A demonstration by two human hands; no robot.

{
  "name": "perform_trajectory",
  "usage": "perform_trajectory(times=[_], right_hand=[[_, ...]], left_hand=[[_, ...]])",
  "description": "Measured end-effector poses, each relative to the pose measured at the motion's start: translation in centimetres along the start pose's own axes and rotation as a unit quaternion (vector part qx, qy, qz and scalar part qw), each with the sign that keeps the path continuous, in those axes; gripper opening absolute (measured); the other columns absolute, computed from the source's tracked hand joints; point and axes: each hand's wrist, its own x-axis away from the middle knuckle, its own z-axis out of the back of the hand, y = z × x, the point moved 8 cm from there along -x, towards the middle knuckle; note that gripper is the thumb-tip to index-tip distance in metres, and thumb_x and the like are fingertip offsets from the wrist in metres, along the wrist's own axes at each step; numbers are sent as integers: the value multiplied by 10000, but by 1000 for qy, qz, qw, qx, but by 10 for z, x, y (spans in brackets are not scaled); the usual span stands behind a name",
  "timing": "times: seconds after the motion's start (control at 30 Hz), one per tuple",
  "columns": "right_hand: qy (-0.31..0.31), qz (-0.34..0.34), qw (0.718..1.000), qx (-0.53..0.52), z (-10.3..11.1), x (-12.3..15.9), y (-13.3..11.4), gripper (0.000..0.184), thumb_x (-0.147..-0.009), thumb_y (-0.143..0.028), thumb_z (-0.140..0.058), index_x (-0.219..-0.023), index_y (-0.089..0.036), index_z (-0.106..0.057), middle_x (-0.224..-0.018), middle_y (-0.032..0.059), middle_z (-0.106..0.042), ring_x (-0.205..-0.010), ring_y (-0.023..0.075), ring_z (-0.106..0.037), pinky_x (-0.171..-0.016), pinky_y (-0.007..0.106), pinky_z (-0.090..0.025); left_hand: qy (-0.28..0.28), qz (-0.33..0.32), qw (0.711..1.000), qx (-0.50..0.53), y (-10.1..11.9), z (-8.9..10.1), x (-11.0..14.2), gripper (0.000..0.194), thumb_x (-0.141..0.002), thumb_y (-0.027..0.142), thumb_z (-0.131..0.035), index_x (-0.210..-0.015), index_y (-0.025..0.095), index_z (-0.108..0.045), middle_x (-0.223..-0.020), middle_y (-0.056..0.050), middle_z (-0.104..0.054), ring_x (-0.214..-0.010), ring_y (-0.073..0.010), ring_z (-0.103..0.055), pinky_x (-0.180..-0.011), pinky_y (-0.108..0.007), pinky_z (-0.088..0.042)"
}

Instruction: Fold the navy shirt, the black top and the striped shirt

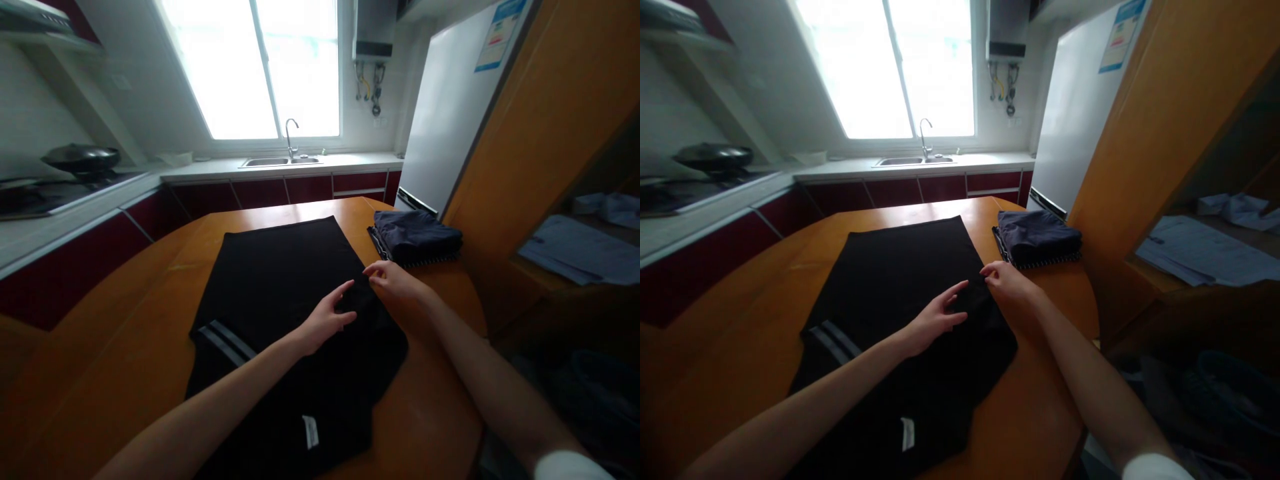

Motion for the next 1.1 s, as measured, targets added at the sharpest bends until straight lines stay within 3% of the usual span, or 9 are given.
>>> perform_trajectory(times=[0.1,0.27,0.4,0.57,0.7,0.77,0.93,1.0,1.1], right_hand=[[14,11,1000,18,-7,-4,6,278,-847,-124,-626,-1094,-174,-742,-1058,78,-699,-893,167,-643,-873,293,-505],[13,43,998,32,-17,-14,16,208,-899,-160,-593,-1018,-178,-762,-1087,98,-650,-1005,192,-616,-955,325,-463],[40,21,996,83,-19,-20,28,140,-898,-193,-616,-876,-183,-755,-1020,81,-642,-976,201,-576,-981,358,-417],[55,-1,992,116,-18,-26,38,167,-908,-191,-601,-799,-176,-727,-1030,91,-635,-991,212,-535,-984,366,-387],[54,10,992,110,-18,-26,38,184,-927,-250,-601,-823,-183,-738,-1055,94,-636,-1009,217,-536,-987,373,-383],[51,22,993,107,-18,-25,37,154,-909,-290,-640,-851,-196,-746,-1079,89,-636,-1039,226,-534,-996,382,-379],[40,33,993,110,-18,-22,34,91,-872,-279,-692,-857,-205,-744,-1104,85,-631,-1055,231,-539,-1005,389,-378],[44,27,993,109,-19,-22,34,81,-870,-267,-696,-849,-203,-739,-1112,87,-630,-1058,232,-538,-1008,391,-375],[51,16,992,111,-20,-23,34,67,-865,-257,-704,-833,-206,-732,-1109,84,-627,-1055,233,-532,-1005,396,-375]], left_hand=[[2,-9,1000,-9,-1,1,-3,721,-768,148,-716,-1455,238,-518,-1038,-67,-721,-702,-134,-657,-621,-234,-537],[93,-85,992,-2,12,18,-5,547,-824,140,-635,-1368,183,-609,-1186,-83,-718,-947,-194,-700,-849,-310,-569],[110,-102,986,-71,12,26,-7,504,-846,202,-686,-1345,189,-618,-1211,-118,-698,-1089,-258,-673,-959,-416,-538],[141,-175,922,-316,19,31,-6,406,-789,48,-669,-1164,197,-710,-1501,-133,-453,-1447,-314,-361,-1172,-491,-330],[150,-243,847,-449,28,19,6,406,-846,72,-633,-1222,222,-658,-1604,-118,-280,-1422,-327,-372,-1144,-540,-357],[112,-293,800,-511,36,0,19,361,-895,136,-622,-1239,244,-644,-1573,-112,-347,-1381,-319,-405,-1117,-544,-373],[-161,-358,725,-566,36,-67,56,314,-951,296,-626,-1261,250,-633,-1246,-68,-645,-1155,-225,-585,-1019,-379,-439],[-196,-371,707,-570,37,-82,64,322,-948,301,-632,-1264,240,-627,-1227,-62,-651,-1123,-214,-596,-984,-342,-447],[-184,-386,676,-600,37,-98,62,302,-955,244,-594,-1254,207,-615,-1140,-72,-657,-1039,-206,-610,-916,-327,-463]])
